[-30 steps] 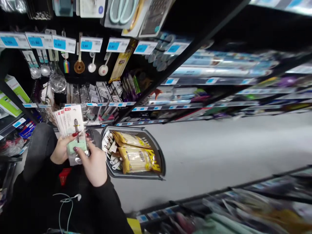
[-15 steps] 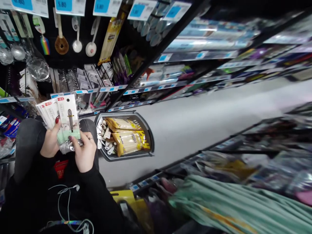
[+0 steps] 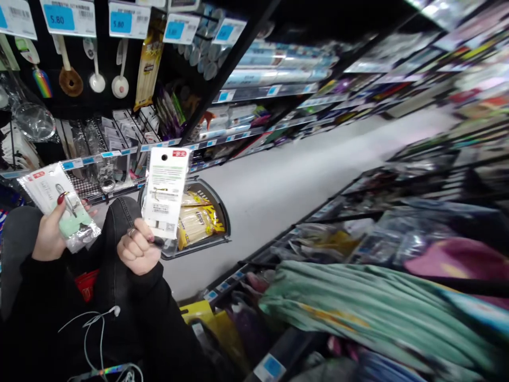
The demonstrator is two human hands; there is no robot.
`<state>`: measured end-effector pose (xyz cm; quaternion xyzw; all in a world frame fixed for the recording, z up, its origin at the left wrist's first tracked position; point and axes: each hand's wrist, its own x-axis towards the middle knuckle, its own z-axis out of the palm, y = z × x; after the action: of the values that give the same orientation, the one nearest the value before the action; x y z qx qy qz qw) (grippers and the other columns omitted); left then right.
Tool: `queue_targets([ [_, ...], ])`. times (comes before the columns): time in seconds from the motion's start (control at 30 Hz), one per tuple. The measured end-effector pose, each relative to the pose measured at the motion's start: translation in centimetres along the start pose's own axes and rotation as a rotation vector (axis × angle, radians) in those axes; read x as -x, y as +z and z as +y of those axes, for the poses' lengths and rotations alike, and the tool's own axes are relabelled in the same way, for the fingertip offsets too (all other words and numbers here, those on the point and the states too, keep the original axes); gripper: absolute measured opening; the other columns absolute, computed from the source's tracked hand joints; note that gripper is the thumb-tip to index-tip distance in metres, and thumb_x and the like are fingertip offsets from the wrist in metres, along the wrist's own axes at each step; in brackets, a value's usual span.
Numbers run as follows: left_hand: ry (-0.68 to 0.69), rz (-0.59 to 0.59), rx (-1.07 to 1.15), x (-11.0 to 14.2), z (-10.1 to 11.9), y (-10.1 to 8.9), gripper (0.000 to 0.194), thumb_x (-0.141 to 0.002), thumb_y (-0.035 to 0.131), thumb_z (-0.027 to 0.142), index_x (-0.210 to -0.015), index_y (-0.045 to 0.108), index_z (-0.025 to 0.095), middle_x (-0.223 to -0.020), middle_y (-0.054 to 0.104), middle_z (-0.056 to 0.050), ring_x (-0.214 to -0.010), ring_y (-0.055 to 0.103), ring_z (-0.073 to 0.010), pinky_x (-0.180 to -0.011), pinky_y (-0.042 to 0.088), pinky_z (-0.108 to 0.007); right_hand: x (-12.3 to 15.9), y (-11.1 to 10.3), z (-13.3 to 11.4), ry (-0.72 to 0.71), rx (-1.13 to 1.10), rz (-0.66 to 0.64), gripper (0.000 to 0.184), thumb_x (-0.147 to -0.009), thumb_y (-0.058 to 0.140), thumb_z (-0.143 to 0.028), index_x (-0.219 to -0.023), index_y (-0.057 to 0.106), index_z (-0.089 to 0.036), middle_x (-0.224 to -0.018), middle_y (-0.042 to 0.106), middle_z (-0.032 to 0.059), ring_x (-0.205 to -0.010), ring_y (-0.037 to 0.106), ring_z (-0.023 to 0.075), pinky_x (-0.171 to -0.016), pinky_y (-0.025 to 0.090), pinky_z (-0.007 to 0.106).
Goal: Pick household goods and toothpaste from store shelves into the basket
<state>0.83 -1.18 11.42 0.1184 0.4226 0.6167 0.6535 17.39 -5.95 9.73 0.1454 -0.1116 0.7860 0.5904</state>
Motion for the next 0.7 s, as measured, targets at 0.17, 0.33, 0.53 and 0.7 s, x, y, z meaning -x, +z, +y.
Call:
queue_targets([
  [0.17, -0.006, -0.039, -0.038, 0.2, -0.4, 0.1, 0.024, -0.074, 0.071, 0.024, -0.090, 0.066, 0.007, -0.075, 0.073, -0.012, -0.069, 0.071, -0.0267, -0.073, 0.059, -0.050, -0.3, 0.3, 1.2, 0.063, -0.186, -0.148, 0.032, -0.087, 0.047, -0.016, -0.058, 0.031, -0.019, -0.039, 0.024, -0.0115, -0.029, 0.009, 0.0010, -0.029, 0.014, 0.011],
  [0.33, -0.011, -0.064, -0.054, 0.2, -0.7, -0.2, 0.027, -0.072, 0.073, 0.027, -0.090, 0.068, 0.008, -0.076, 0.073, -0.012, -0.070, 0.071, -0.0251, -0.073, 0.060, -0.046, 0.0, 0.0, 1.2, 0.042, -0.074, -0.053, 0.036, -0.084, 0.052, -0.020, -0.057, 0.028, -0.019, -0.036, 0.020, -0.0132, -0.028, 0.002, 0.0007, -0.028, 0.013, 0.012],
  [0.53, -0.013, -0.061, -0.066, 0.2, -0.5, -0.3, 0.029, -0.071, 0.075, 0.029, -0.089, 0.067, 0.008, -0.077, 0.073, -0.012, -0.071, 0.071, -0.0261, -0.077, 0.059, -0.046, 1.2, -1.3, 0.7, 0.030, 0.345, 0.332, 0.054, -0.075, 0.062, -0.043, -0.056, 0.016, -0.022, -0.035, 0.001, -0.0146, -0.030, -0.007, 0.0025, -0.028, 0.009, 0.016],
  [0.7, -0.024, -0.024, -0.089, 0.2, -0.5, -0.2, 0.027, -0.074, 0.072, 0.028, -0.091, 0.067, 0.008, -0.078, 0.073, -0.011, -0.073, 0.071, -0.0257, -0.081, 0.058, -0.046, 0.7, -0.2, 1.1, -0.016, 0.937, 0.519, 0.050, -0.078, 0.051, -0.061, -0.061, 0.023, -0.023, -0.042, 0.016, -0.0108, -0.035, 0.014, 0.0071, -0.037, 0.024, 0.021],
])
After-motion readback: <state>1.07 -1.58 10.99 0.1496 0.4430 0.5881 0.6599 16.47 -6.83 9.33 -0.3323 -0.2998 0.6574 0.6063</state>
